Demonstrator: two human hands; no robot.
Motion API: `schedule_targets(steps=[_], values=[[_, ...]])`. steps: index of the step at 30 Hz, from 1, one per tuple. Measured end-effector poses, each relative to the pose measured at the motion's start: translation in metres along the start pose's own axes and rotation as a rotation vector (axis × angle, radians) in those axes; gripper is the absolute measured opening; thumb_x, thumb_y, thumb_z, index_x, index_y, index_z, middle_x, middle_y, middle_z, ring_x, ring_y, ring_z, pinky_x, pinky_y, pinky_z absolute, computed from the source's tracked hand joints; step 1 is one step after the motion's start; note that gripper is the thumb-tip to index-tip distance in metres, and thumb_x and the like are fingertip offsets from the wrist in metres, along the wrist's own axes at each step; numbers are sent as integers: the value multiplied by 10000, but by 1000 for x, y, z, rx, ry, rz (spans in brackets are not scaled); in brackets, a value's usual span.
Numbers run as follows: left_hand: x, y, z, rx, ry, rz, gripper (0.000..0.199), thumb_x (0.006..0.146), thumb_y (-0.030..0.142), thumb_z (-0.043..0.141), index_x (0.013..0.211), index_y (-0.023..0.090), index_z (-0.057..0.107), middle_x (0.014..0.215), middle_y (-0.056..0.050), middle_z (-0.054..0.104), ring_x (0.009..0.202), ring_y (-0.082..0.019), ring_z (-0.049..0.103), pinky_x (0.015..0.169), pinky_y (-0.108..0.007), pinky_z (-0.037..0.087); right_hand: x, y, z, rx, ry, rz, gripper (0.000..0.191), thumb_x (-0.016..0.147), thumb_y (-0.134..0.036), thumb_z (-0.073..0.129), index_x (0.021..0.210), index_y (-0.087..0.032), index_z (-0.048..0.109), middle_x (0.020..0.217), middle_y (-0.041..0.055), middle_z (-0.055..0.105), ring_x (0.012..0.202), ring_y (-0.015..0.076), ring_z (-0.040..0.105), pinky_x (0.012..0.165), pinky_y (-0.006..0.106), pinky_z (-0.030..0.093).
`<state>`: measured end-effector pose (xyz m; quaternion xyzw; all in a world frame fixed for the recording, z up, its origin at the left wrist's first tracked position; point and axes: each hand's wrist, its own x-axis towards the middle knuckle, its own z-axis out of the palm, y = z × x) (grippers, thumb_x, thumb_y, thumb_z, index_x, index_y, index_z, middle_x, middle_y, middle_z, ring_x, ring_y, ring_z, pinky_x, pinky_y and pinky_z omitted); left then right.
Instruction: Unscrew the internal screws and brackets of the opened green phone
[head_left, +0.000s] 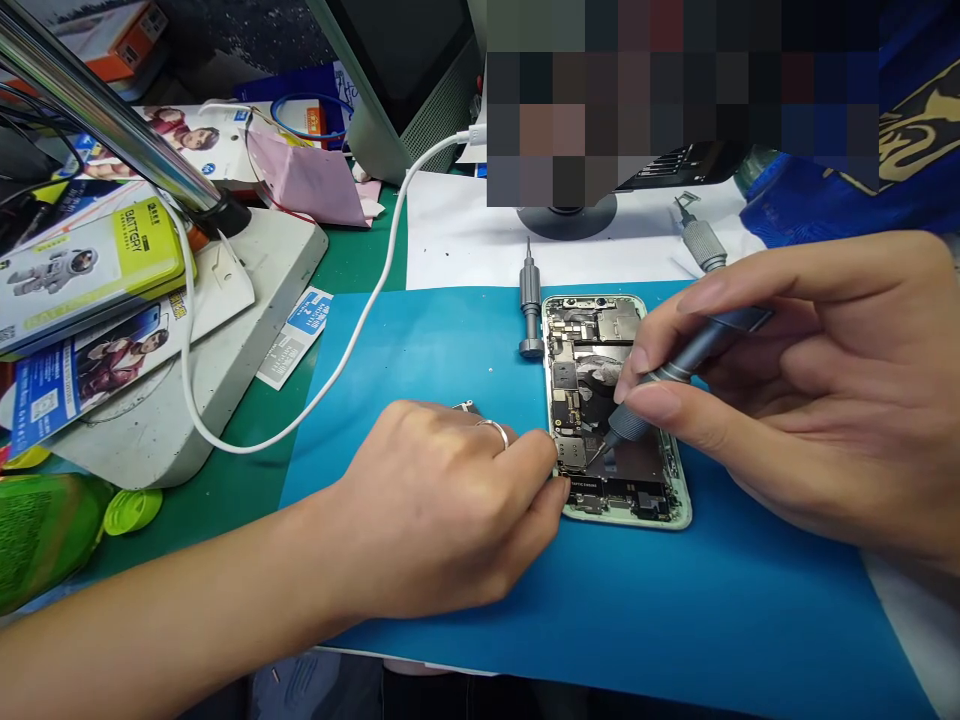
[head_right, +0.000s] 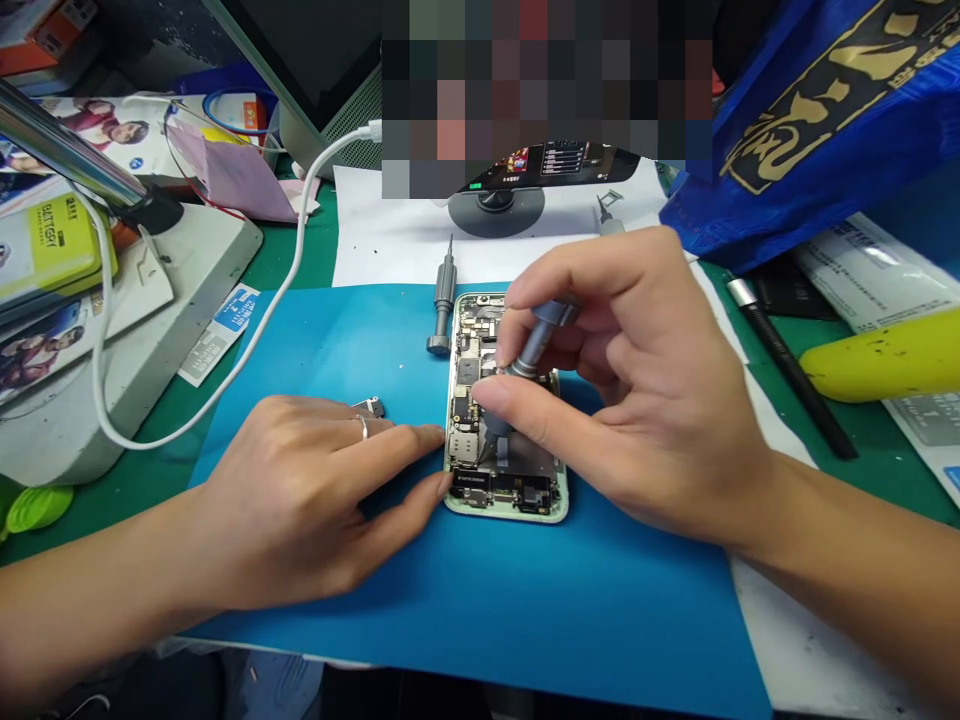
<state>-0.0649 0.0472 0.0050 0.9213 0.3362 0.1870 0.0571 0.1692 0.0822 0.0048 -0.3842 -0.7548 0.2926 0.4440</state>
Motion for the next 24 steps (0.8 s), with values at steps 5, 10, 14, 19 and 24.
schedule_targets(steps=[5, 10, 14, 19, 24], values=[[-1, 0, 1, -1, -9, 0, 229, 972, 264, 599, 897, 141, 778, 517, 31, 562, 412, -171, 542, 410, -365, 278, 0, -2, 1, 40, -15, 11, 283, 820, -127, 812, 979, -212, 594, 892, 4, 656, 678, 93, 695, 465, 159, 593], [-1, 0, 1, 1, -2, 8, 244, 979, 264, 589, 880, 141, 775, 514, 33, 555, 404, -169, 532, 408, -374, 265, -2, 0, 1, 54, 11, 20, 322, 808, -137, 820, 987, -226, 568, 890, -7, 652, 694, 96, 708, 514, 167, 626], [-1, -1, 2, 2, -11, -3, 231, 974, 272, 603, 884, 145, 773, 518, 33, 553, 408, -169, 528, 414, -371, 258, -5, 0, 2, 22, 83, 63, 359, 787, -226, 849, 983, -271, 551, 924, -16, 660, 708, 131, 710, 495, 237, 636], [-1, -1, 2, 6, -4, 4, 224, 969, 261, 609, 869, 144, 771, 510, 35, 548, 403, -158, 518, 414, -362, 254, -6, 0, 2, -31, 124, 93, 361, 774, -243, 857, 1004, -290, 583, 969, 2, 680, 719, 170, 713, 488, 296, 636], [-2, 0, 2, 7, 1, -4, 225, 964, 276, 619, 877, 143, 778, 513, 32, 551, 407, -169, 531, 408, -367, 266, -6, 2, 0, -14, 24, 17, 321, 810, -219, 832, 992, -263, 571, 913, -16, 665, 681, 106, 693, 485, 207, 617]])
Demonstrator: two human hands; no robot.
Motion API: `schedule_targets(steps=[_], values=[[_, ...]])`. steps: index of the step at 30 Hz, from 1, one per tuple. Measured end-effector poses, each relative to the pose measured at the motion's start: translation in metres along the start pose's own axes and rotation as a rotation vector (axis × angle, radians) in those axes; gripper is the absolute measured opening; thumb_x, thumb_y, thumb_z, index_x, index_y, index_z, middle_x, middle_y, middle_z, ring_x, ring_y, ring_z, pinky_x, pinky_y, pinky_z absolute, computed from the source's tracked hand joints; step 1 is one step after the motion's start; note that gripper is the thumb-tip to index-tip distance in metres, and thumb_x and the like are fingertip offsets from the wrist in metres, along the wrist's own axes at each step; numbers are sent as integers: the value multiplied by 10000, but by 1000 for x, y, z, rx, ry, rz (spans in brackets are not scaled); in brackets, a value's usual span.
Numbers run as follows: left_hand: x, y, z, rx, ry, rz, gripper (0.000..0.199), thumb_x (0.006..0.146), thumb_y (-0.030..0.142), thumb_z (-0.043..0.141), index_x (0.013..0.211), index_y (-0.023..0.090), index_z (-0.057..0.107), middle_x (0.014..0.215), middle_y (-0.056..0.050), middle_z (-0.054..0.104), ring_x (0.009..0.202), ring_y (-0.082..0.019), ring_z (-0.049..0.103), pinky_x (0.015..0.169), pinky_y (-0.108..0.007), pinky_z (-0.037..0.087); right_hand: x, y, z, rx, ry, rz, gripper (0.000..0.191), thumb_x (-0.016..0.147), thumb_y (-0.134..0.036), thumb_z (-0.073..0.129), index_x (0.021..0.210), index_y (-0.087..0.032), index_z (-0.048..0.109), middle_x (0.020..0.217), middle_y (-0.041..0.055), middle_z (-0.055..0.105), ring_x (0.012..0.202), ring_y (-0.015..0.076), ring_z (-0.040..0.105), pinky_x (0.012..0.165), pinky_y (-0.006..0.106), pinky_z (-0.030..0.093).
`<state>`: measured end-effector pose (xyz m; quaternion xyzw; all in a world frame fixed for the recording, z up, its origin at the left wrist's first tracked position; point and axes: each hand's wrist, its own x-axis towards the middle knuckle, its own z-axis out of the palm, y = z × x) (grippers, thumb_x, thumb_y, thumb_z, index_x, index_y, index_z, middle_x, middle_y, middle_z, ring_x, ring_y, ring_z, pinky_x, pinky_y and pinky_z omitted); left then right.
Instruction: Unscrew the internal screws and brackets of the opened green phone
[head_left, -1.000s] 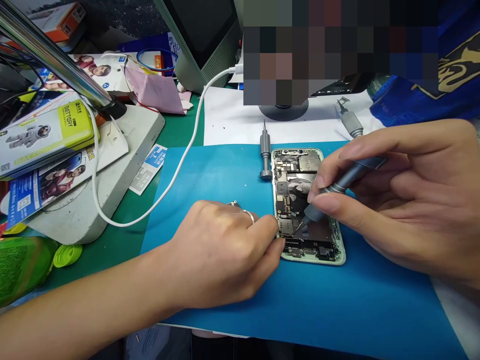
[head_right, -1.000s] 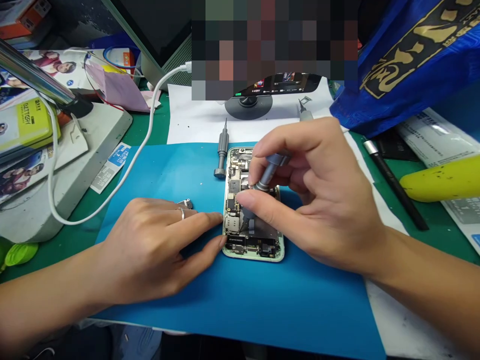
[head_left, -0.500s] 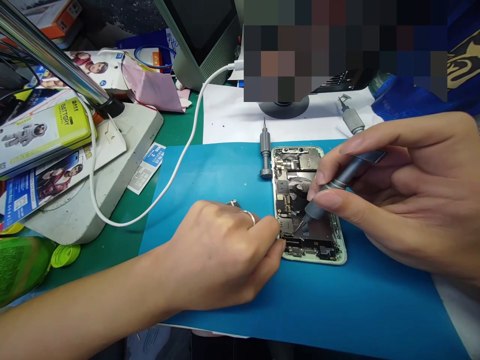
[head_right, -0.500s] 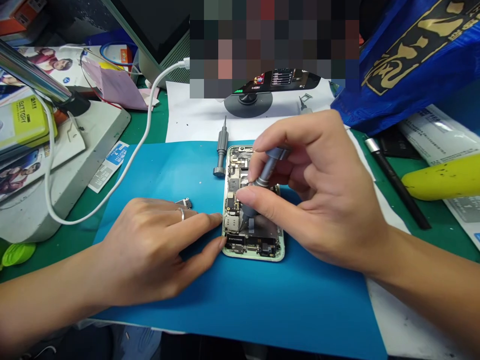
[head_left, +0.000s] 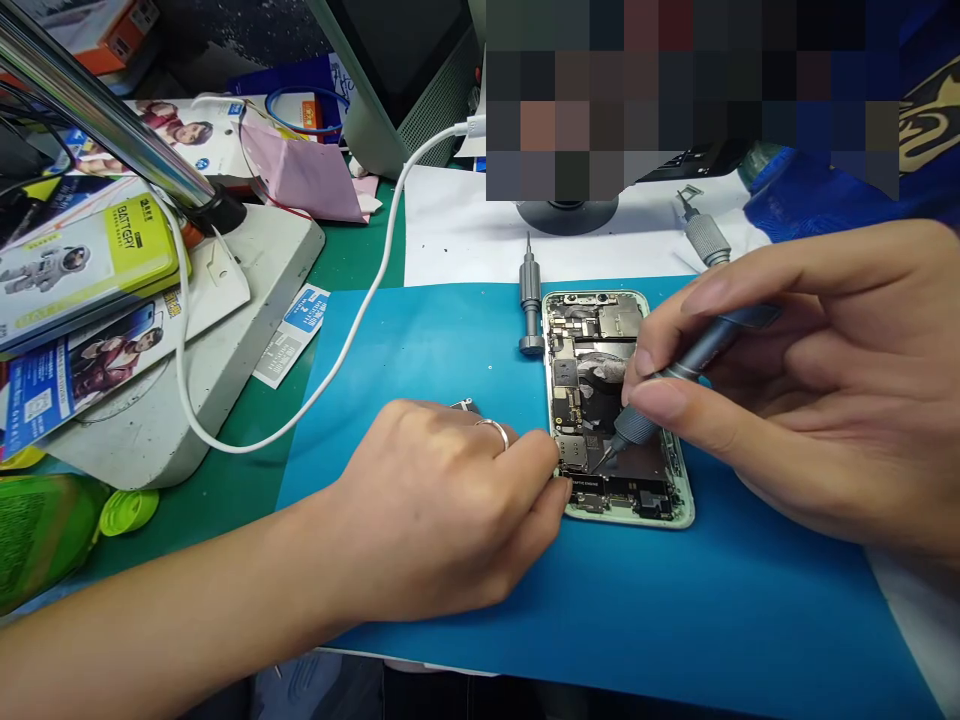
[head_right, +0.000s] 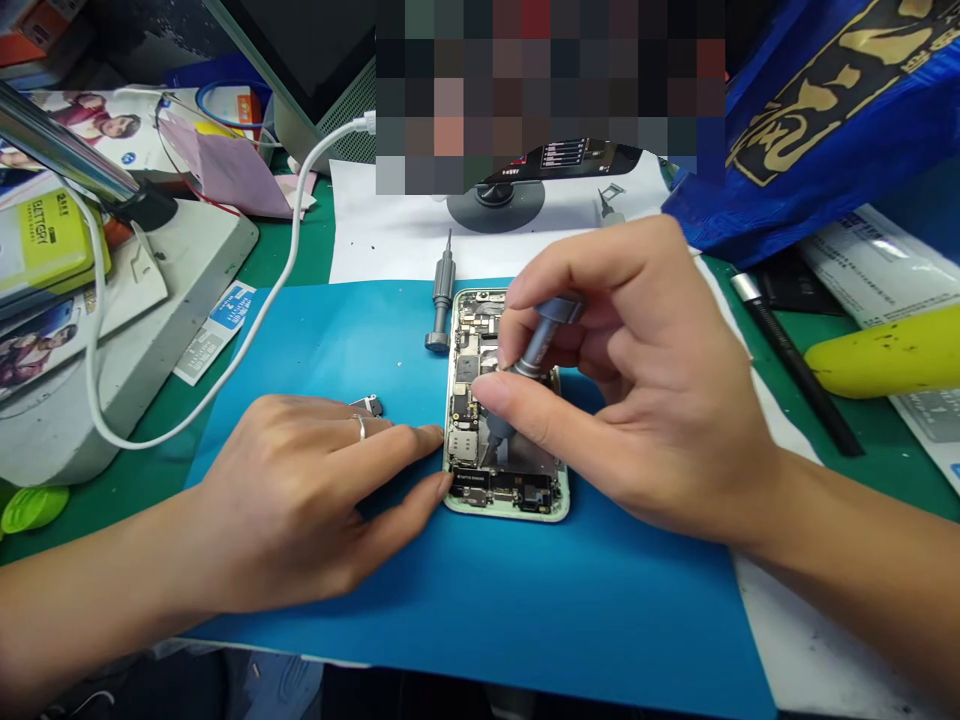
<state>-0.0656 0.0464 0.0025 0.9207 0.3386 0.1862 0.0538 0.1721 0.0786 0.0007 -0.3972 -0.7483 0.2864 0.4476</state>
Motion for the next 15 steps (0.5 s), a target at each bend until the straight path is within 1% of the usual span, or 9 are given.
schedule_targets(steps=[2, 5, 11, 15], values=[[0, 0, 0, 5, 7, 2, 221, 960, 272, 624, 875, 140, 780, 509, 32, 550, 400, -173, 530, 404, -373, 272, 1, 1, -1, 10, -31, -11, 323, 820, -207, 824, 1009, -249, 566, 907, -14, 663, 678, 101, 695, 472, 196, 617], [0, 1, -1, 8, 14, 1, 230, 960, 278, 621, 872, 143, 785, 509, 29, 553, 401, -176, 536, 403, -374, 282, 2, 2, -1, 18, -42, -11, 329, 826, -205, 823, 1025, -245, 565, 911, -11, 664, 677, 102, 699, 473, 195, 628], [1, 1, -2, -15, 26, -15, 198, 948, 252, 636, 902, 144, 795, 532, 24, 581, 424, -173, 556, 415, -360, 306, 3, 1, 2, 6, 11, -15, 331, 800, -225, 844, 982, -257, 570, 915, -18, 666, 695, 106, 708, 506, 195, 646], [1, 1, -1, -31, 38, -19, 170, 930, 210, 638, 941, 141, 794, 529, 39, 553, 420, -159, 529, 418, -349, 318, 3, -1, 3, -5, 48, -11, 318, 796, -229, 847, 966, -260, 580, 919, -15, 669, 709, 117, 713, 519, 206, 655]])
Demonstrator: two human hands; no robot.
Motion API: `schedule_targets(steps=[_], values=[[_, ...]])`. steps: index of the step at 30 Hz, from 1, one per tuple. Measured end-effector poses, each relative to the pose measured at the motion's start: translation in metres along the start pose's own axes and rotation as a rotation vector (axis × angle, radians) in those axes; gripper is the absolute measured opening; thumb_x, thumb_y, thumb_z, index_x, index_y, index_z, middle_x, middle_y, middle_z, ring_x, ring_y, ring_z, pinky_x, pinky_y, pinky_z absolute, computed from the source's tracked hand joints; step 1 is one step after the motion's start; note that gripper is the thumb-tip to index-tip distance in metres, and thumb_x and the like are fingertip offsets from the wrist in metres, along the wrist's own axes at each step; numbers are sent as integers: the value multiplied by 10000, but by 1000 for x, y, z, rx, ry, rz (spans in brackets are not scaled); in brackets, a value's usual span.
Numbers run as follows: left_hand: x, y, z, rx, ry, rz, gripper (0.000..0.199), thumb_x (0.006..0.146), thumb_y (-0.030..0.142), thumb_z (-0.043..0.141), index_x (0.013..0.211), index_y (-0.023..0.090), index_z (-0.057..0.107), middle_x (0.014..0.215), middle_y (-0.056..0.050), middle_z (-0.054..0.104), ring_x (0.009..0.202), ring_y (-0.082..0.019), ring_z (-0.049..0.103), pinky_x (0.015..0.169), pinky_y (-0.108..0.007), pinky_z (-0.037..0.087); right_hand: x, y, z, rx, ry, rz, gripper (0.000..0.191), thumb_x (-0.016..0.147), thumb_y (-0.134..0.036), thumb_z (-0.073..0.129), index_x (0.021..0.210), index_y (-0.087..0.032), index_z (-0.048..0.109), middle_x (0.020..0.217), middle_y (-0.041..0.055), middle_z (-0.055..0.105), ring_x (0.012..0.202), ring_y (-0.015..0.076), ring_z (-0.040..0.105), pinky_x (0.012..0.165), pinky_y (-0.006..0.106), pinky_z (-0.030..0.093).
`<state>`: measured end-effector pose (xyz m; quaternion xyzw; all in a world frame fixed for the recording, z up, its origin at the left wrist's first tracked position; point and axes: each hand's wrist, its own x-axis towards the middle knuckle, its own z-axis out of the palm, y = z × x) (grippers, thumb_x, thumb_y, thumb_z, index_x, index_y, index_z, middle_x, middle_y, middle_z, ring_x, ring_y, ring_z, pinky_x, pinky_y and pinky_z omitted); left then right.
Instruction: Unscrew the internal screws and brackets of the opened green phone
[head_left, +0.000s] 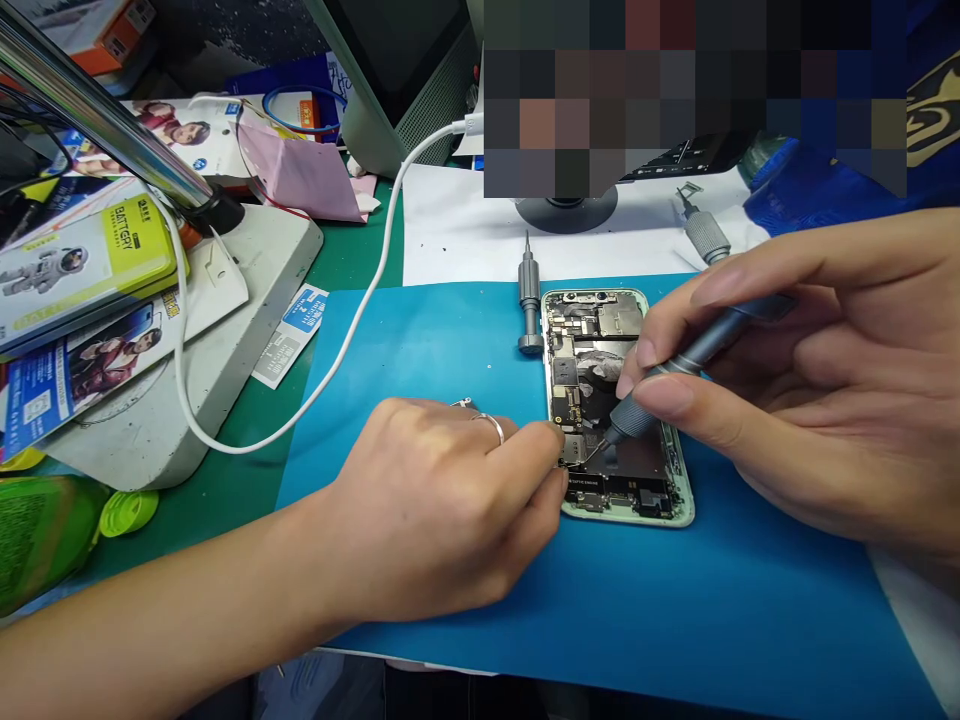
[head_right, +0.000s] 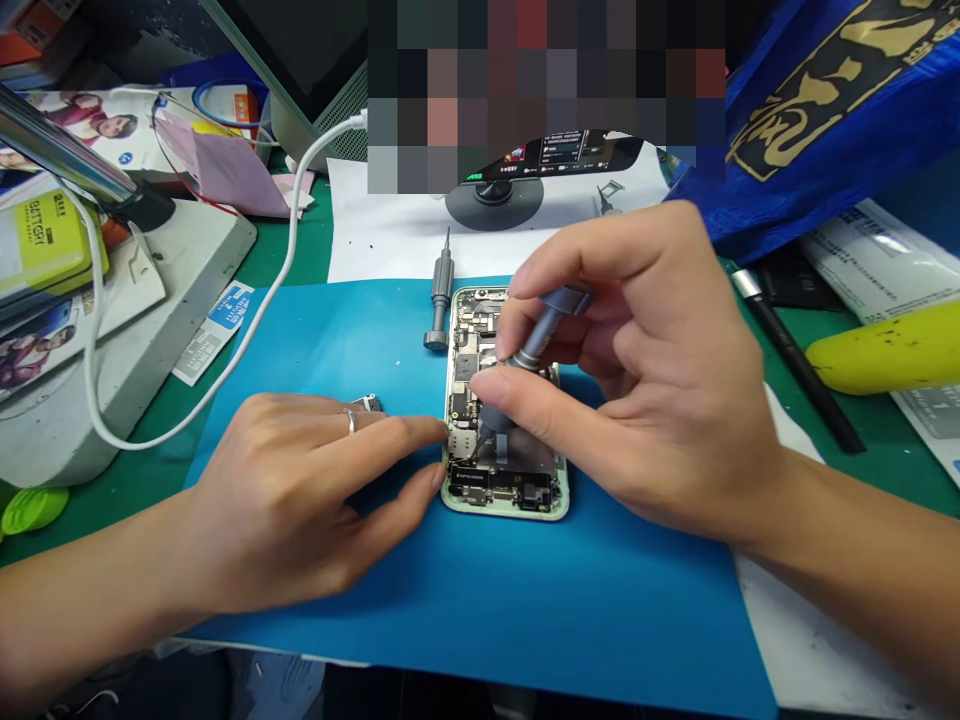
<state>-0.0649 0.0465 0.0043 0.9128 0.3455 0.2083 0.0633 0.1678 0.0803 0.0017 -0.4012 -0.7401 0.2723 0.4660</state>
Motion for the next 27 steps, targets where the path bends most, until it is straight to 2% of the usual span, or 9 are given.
schedule_targets(steps=[7, 14, 20, 23, 27], values=[[-1, -1, 3, -100, -34, -20, 181, 941, 192, 635, 1029, 135, 784, 567, 40, 607, 437, -149, 562, 439, -315, 380, 0, 0, -3, 7, -26, 3, 317, 816, -200, 835, 996, -253, 580, 931, 0, 657, 721, 121, 713, 490, 215, 646], [1, -1, 8, -193, -8, -42, 142, 956, 177, 651, 1029, 145, 768, 664, 31, 716, 478, -126, 619, 478, -278, 440, -1, 0, 1, 12, -7, 20, 312, 817, -216, 836, 989, -275, 582, 932, -16, 659, 718, 127, 707, 493, 236, 638], [2, 6, 8, -48, -7, -46, 140, 965, 169, 606, 951, 177, 745, 602, 37, 671, 484, -134, 616, 491, -269, 423, -4, 0, 1, -37, 29, -61, 347, 821, -207, 841, 1043, -276, 584, 982, -23, 635, 801, 117, 710, 514, 215, 615], [5, 8, 9, -44, -20, -64, 149, 978, 188, 590, 961, 189, 738, 579, 44, 648, 468, -121, 591, 486, -255, 404, -3, -1, 0, -43, 41, -90, 342, 793, -165, 851, 990, -256, 587, 949, -16, 611, 771, 117, 695, 500, 222, 591], [7, 10, 9, -71, -15, -80, 135, 953, 194, 622, 954, 169, 755, 519, 63, 573, 404, -117, 518, 437, -279, 345, 0, -3, -3, -85, 71, -130, 330, 790, -189, 862, 975, -262, 599, 975, 8, 595, 794, 157, 686, 479, 269, 578]])
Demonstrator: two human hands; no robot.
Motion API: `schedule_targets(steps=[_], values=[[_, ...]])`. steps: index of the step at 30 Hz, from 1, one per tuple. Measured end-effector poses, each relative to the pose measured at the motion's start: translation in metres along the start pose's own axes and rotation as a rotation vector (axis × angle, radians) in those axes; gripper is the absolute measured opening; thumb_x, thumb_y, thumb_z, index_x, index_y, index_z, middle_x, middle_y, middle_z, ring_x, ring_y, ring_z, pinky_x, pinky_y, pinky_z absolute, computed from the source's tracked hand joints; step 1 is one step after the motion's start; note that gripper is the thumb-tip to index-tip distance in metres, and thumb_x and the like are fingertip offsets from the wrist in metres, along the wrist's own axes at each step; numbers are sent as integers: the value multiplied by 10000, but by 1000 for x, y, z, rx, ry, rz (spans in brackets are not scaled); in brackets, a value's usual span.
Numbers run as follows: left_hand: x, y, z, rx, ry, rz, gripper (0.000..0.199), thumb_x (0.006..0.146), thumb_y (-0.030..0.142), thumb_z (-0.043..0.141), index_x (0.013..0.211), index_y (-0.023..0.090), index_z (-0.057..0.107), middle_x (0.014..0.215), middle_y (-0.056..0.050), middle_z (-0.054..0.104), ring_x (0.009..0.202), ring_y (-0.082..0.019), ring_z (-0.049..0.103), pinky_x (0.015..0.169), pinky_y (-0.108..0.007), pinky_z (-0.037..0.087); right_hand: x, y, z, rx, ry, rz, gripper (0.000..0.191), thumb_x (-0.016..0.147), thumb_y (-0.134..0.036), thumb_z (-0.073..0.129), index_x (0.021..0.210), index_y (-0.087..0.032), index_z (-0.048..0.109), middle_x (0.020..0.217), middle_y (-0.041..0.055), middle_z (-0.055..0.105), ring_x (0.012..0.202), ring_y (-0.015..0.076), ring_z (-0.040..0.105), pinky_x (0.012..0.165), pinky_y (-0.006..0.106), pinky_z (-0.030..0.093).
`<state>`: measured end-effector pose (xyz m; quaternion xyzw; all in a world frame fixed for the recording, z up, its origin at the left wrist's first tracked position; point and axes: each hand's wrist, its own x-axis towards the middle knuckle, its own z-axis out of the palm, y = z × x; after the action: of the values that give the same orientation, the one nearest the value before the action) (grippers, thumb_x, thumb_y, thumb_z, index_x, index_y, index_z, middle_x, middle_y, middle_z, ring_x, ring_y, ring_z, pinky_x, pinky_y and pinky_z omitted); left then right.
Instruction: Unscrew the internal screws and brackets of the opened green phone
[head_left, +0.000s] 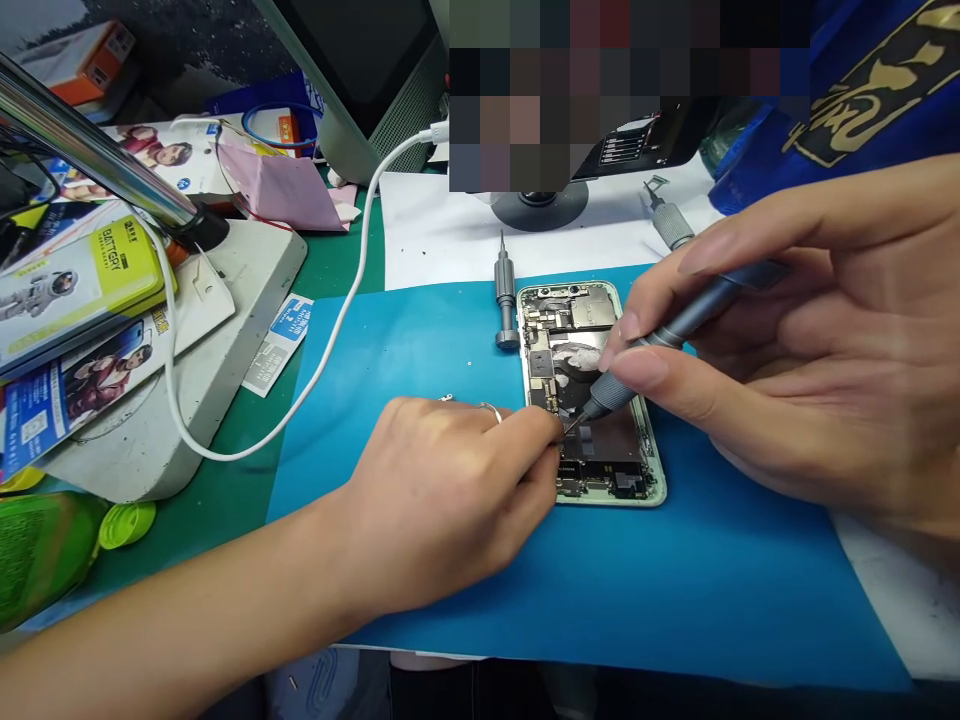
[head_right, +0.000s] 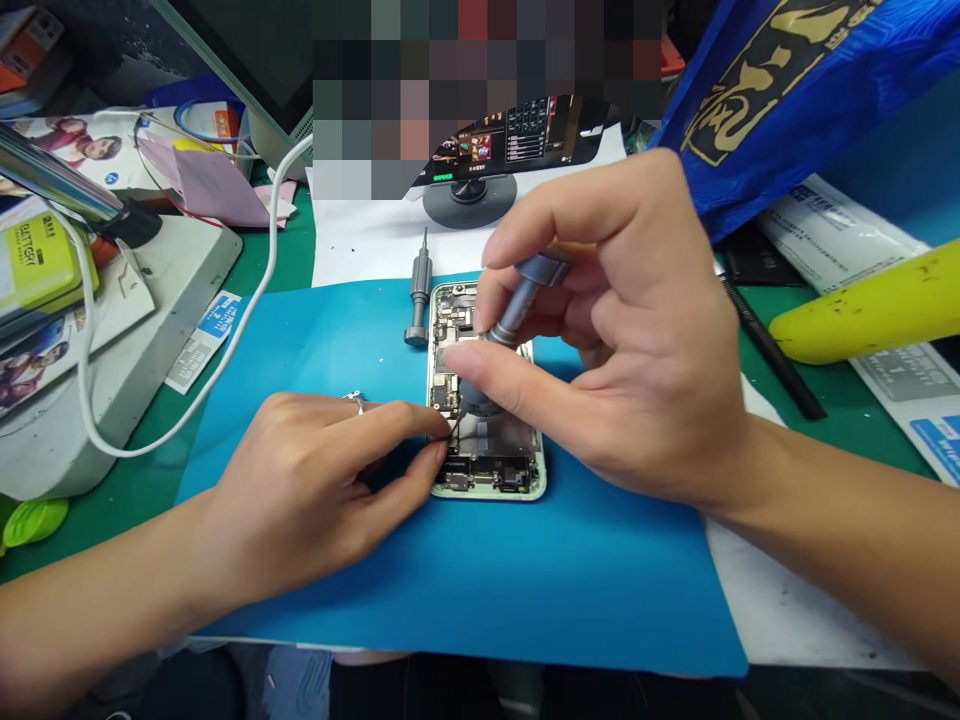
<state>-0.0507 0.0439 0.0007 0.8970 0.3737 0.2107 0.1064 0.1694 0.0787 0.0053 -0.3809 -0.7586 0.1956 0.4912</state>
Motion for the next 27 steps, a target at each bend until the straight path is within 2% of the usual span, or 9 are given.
schedule_targets(steps=[4, 7, 10, 12, 15, 18, 20, 24, 27], values=[[0, 1, -1, 100, 10, 73, 149, 945, 158, 609, 908, 145, 752, 515, 54, 562, 399, -141, 513, 426, -324, 298, 2, 0, -2, -19, 8, -37, 325, 825, -216, 850, 965, -274, 562, 912, 6, 564, 761, 150, 632, 528, 275, 591], [0, 2, -1, 190, 3, 116, 160, 939, 123, 591, 863, 147, 730, 513, 49, 538, 402, -158, 508, 433, -341, 277, 1, 2, -3, -44, 63, -30, 362, 796, -269, 891, 960, -262, 568, 949, 13, 571, 769, 135, 608, 584, 268, 601], [0, 4, 1, 186, -54, 96, 161, 953, 121, 583, 851, 157, 703, 529, 48, 545, 414, -160, 524, 436, -338, 269, 1, 4, -4, -72, 92, -22, 378, 797, -351, 896, 1009, -249, 601, 1018, 25, 600, 769, 126, 623, 586, 270, 589], [0, 5, 1, 157, -74, 74, 157, 979, 137, 572, 876, 156, 690, 557, 43, 578, 427, -155, 543, 439, -330, 274, 1, 5, -5, -49, 86, -15, 397, 783, -381, 907, 1001, -241, 606, 993, 24, 605, 760, 127, 637, 563, 270, 579], [1, 5, -3, 111, -32, 60, 140, 1017, 174, 560, 932, 161, 670, 568, 52, 584, 440, -136, 552, 447, -304, 301, 3, 6, -6, -9, 103, 0, 397, 785, -385, 907, 983, -245, 592, 951, 13, 586, 793, 137, 659, 546, 265, 578], [4, -5, -14, 143, 76, 19, 115, 1034, 225, 571, 977, 183, 661, 560, 74, 555, 431, -102, 502, 467, -260, 319, 5, 8, -7, 15, 122, -1, 403, 797, -350, 901, 1005, -250, 571, 946, 2, 585, 789, 126, 674, 502, 240, 560], [7, -18, -24, 219, 126, -58, 103, 1019, 242, 593, 971, 191, 669, 553, 77, 542, 420, -87, 459, 474, -241, 305, 7, 9, -7, 16, 113, -9, 407, 780, -340, 914, 973, -237, 572, 927, 2, 596, 743, 111, 673, 467, 219, 543], [13, -42, -38, 404, 98, -168, 126, 977, 256, 610, 914, 184, 693, 535, 53, 531, 443, -116, 480, 494, -248, 284, 9, 8, -6, -8, 87, 28, 399, 763, -387, 924, 913, -226, 591, 915, 18, 614, 736, 120, 680, 497, 233, 585], [14, -49, -36, 423, 35, -178, 153, 971, 278, 604, 919, 188, 716, 549, 34, 560, 462, -141, 505, 503, -258, 268, 8, 6, -5, -38, 105, 79, 393, 760, -398, 925, 893, -223, 599, 907, 22, 629, 721, 116, 687, 523, 233, 607]])
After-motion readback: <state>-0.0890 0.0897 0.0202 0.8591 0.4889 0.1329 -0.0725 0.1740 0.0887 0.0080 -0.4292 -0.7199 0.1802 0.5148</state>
